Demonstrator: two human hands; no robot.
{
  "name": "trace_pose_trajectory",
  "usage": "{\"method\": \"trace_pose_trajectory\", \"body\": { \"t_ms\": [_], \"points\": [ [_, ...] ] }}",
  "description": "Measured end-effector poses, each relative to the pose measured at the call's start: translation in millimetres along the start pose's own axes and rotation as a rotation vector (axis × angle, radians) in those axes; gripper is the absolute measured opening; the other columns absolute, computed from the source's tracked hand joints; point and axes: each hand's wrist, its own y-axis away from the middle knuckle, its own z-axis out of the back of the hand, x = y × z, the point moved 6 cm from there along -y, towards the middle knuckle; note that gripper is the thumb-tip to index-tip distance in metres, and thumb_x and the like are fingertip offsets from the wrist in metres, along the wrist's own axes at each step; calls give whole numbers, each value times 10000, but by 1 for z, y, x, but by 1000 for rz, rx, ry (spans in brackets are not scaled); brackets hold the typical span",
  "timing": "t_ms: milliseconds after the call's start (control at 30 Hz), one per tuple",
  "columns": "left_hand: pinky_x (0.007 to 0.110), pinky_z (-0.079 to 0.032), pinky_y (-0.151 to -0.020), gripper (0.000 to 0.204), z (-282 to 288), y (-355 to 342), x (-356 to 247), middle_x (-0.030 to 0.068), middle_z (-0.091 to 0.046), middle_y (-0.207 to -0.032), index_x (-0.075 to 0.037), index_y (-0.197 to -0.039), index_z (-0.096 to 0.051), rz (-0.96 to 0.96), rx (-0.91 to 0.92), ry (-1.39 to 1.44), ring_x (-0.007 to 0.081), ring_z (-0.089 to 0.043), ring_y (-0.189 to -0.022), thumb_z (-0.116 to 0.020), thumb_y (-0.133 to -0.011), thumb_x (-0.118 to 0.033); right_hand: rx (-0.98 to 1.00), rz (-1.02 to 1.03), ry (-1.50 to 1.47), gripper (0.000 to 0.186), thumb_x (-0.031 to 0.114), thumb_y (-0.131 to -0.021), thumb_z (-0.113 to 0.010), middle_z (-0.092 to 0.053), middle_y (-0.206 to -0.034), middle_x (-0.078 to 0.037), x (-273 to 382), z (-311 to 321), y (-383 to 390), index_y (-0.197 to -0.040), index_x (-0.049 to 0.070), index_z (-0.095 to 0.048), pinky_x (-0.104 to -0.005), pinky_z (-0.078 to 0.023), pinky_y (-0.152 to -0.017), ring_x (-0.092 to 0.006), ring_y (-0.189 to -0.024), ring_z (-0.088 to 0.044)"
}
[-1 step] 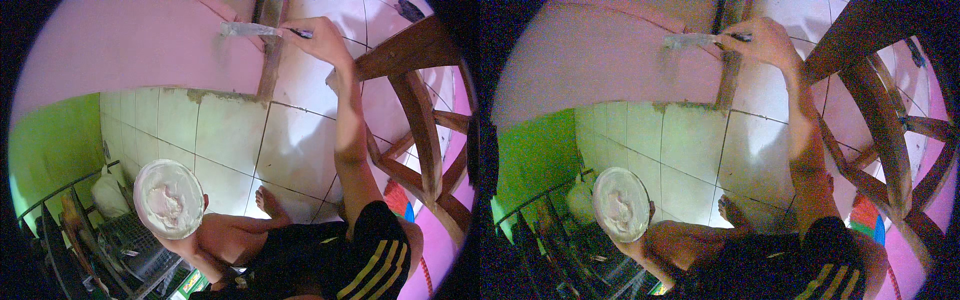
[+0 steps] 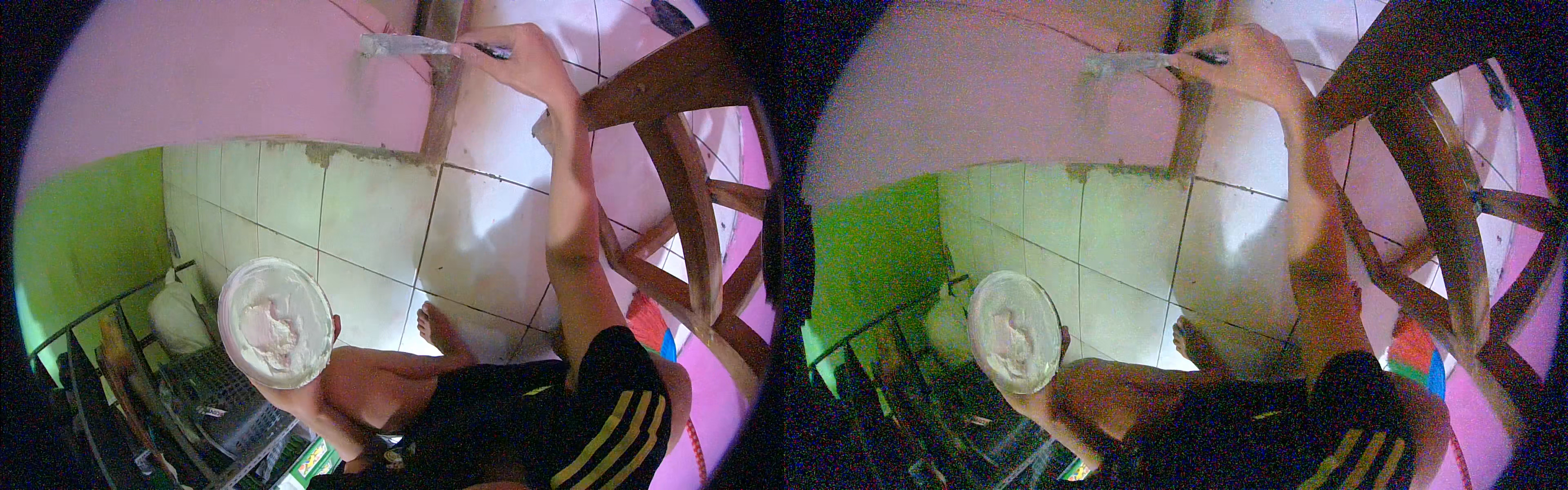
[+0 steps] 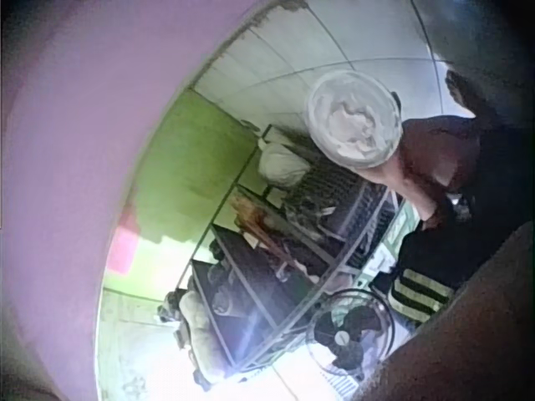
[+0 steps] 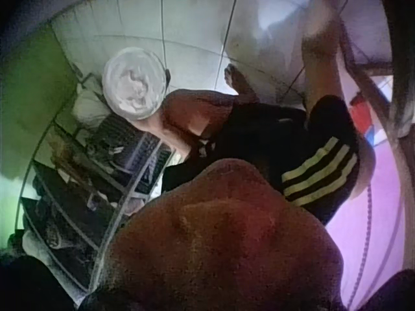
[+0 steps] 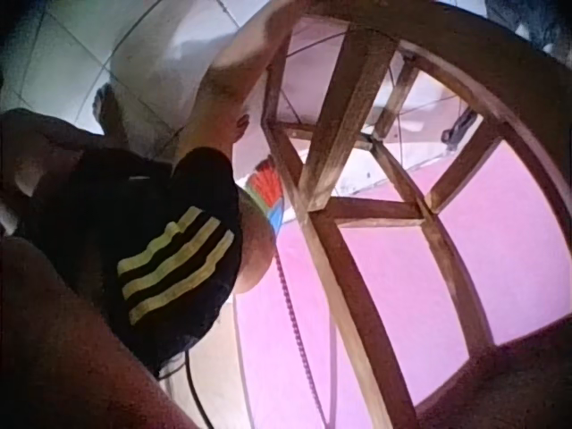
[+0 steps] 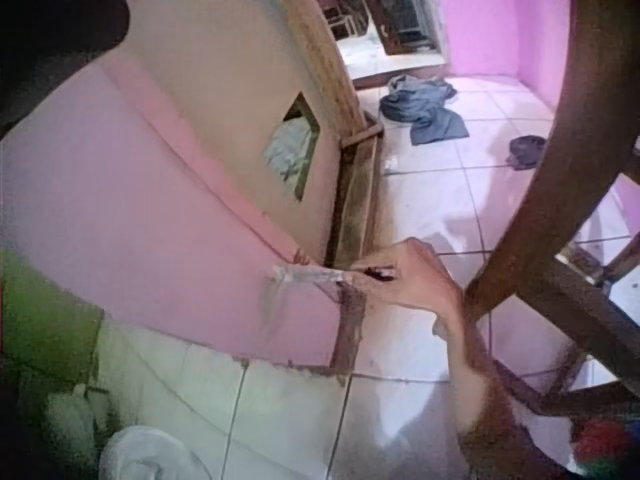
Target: The person applies white plaster to various parts of a wall and doorway trim using a putty knife and a bowl of plaster.
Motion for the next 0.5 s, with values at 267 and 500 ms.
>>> {"method": "trace_pose_trajectory", "body": {
  "t_ms": [267, 500],
  "points": [
    [792, -140, -924, 571, -13, 0, 9, 116, -209, -1486, -161, -1406, -302, 693, -161, 1074, 391, -163, -1349, -377, -921, -453, -22, 205, 193, 281, 344, -770, -690, -675, -783, -124, 46, 47, -13, -914, 105, -721, -342, -488, -580, -259, -607, -613],
    [794, -105, -929, 565, -22, -8, 0, 107, -218, -1486, -174, -1402, -314, 839, -160, 1297, 388, -168, -1352, -374, -921, -464, 153, 95, 336, 291, 371, -713, -722, -678, -781, -126, 88, 65, -34, -849, 113, -735, -335, -504, -723, -292, -781, -650]
  ]
}}
